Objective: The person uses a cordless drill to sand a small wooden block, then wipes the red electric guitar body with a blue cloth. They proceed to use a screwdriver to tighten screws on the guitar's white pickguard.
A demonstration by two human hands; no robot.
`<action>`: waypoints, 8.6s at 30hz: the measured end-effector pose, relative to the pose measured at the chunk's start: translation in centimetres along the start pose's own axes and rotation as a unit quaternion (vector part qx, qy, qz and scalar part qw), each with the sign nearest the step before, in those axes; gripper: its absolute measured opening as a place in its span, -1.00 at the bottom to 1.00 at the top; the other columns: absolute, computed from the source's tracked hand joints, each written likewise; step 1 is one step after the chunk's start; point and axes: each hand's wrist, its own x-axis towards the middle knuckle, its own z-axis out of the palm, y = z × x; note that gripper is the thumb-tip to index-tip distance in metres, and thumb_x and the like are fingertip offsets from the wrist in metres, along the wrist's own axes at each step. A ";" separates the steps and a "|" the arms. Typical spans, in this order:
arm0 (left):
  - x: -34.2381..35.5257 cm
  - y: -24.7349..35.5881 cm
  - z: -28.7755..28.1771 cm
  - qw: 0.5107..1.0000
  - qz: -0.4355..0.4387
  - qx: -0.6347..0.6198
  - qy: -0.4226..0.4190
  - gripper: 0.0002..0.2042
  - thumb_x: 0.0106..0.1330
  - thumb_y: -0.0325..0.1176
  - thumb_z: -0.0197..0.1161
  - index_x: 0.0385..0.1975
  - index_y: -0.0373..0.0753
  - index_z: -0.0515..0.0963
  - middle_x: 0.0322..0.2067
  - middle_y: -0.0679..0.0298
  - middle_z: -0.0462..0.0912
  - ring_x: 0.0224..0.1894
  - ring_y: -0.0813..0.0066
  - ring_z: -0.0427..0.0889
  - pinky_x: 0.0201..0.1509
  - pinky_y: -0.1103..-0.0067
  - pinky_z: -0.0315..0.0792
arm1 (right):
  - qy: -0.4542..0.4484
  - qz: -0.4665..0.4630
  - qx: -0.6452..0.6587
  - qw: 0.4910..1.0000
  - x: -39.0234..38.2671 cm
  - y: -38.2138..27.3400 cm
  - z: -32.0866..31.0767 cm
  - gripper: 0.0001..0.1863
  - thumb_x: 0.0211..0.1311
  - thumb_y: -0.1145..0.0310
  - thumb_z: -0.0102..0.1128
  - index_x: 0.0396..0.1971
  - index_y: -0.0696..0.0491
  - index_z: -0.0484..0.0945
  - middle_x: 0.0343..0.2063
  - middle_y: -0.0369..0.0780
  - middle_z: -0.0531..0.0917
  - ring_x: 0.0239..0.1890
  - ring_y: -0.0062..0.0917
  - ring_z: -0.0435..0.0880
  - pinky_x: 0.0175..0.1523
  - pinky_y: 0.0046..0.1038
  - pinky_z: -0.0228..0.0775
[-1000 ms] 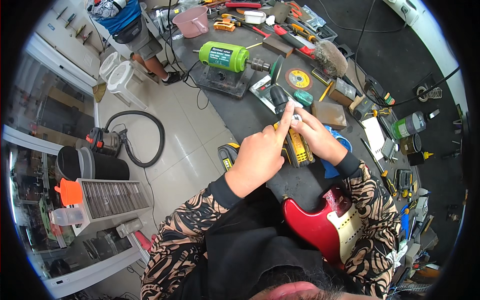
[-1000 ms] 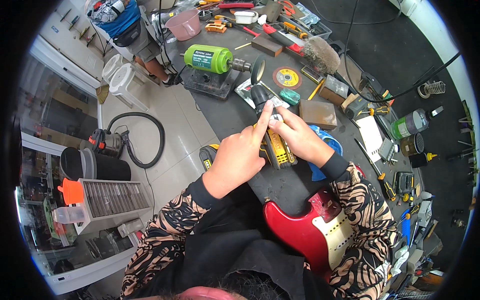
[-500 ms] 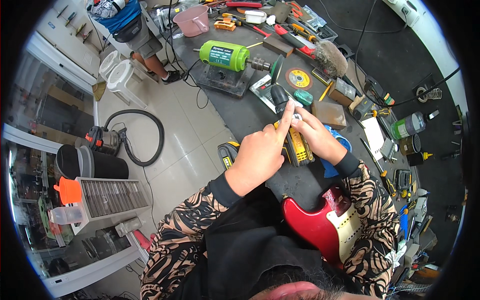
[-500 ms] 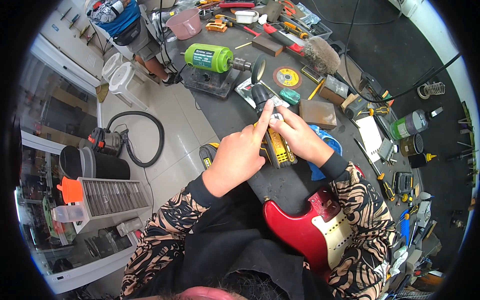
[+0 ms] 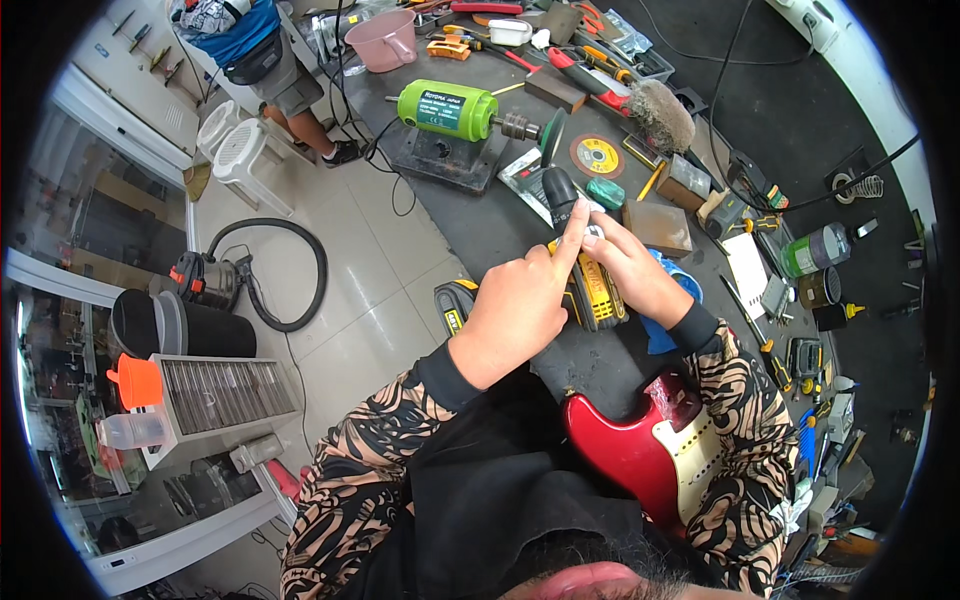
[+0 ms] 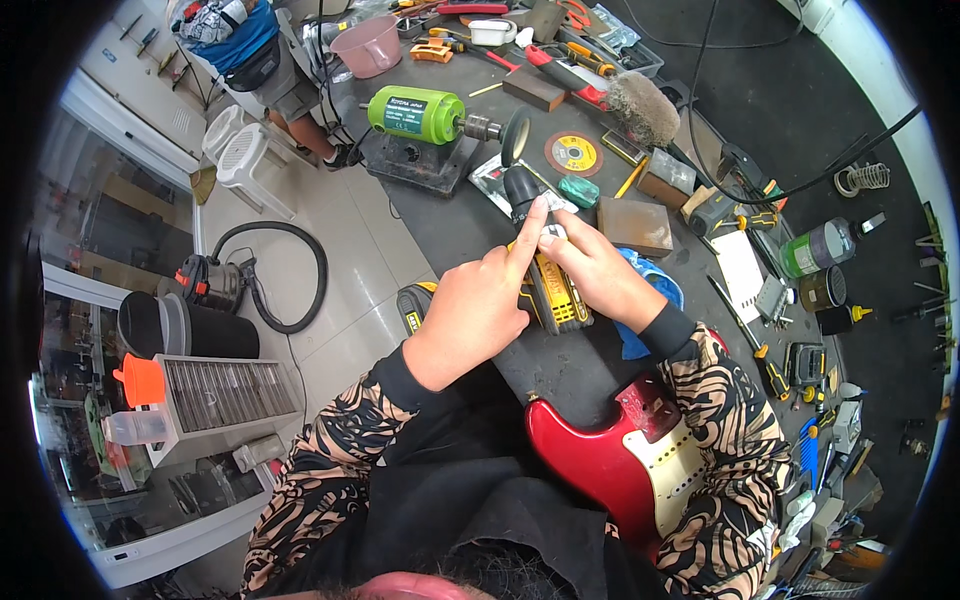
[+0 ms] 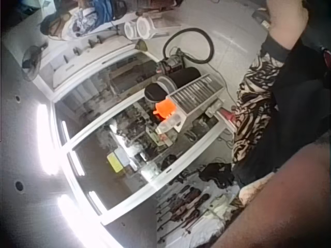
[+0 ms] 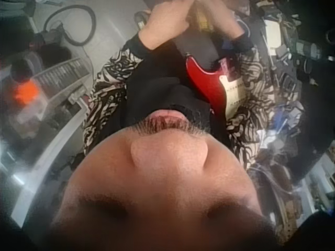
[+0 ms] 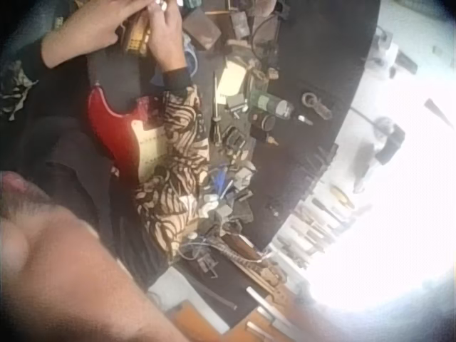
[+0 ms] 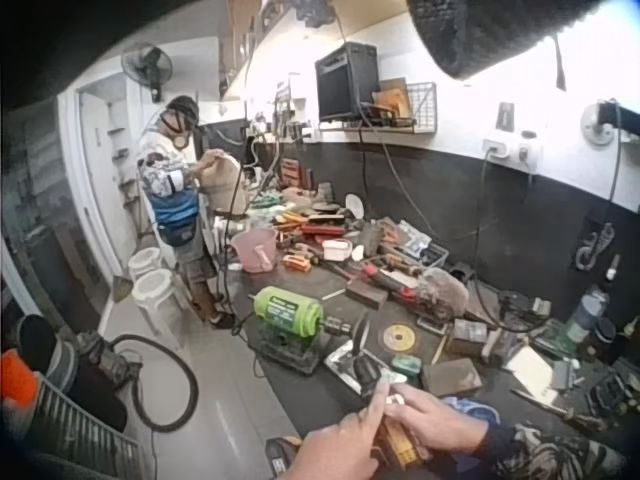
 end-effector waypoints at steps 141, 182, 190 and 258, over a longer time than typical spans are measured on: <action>-16.0 -12.2 1.4 0.940 0.107 -0.016 0.325 0.14 -0.09 -0.68 0.42 0.65 0.06 0.14 -0.13 0.07 0.58 -0.23 -0.08 0.60 -0.21 0.20 0.48 | 0.076 -0.232 -0.481 0.842 8.0 -8.4 11.1 -0.75 0.53 0.25 0.17 -0.11 0.16 0.55 -0.36 -0.04 0.76 -0.32 -0.06 0.82 -0.24 -0.10 0.67; -0.9 -1.5 0.4 0.997 0.035 0.037 0.066 0.10 0.07 -0.55 0.40 0.72 0.04 0.06 -0.36 0.07 0.63 -0.40 0.02 0.75 -0.34 0.21 0.67 | -0.016 0.085 0.000 0.996 -2.0 -1.3 2.2 -0.46 0.76 -0.12 -0.07 0.06 0.16 0.45 -0.13 -0.22 0.54 -0.02 -0.58 0.52 0.17 -0.44 0.44; -0.9 -1.7 0.7 0.996 0.031 0.030 0.077 0.09 0.07 -0.54 0.40 0.71 0.05 0.08 -0.36 0.08 0.63 -0.40 0.03 0.75 -0.33 0.21 0.67 | 0.003 0.055 0.007 0.998 -1.8 -1.0 2.6 -0.44 0.73 -0.14 -0.01 -0.06 0.17 0.41 -0.24 -0.16 0.48 -0.14 -0.56 0.48 0.05 -0.40 0.46; -0.6 -1.5 0.7 0.996 0.034 0.034 0.081 0.08 0.05 -0.57 0.40 0.70 0.05 0.13 -0.37 0.09 0.63 -0.37 0.02 0.75 -0.29 0.21 0.66 | -0.006 0.071 0.011 0.997 -1.8 -1.0 2.5 -0.50 0.77 -0.08 -0.07 0.07 0.15 0.44 -0.15 -0.21 0.54 -0.04 -0.60 0.53 0.13 -0.45 0.47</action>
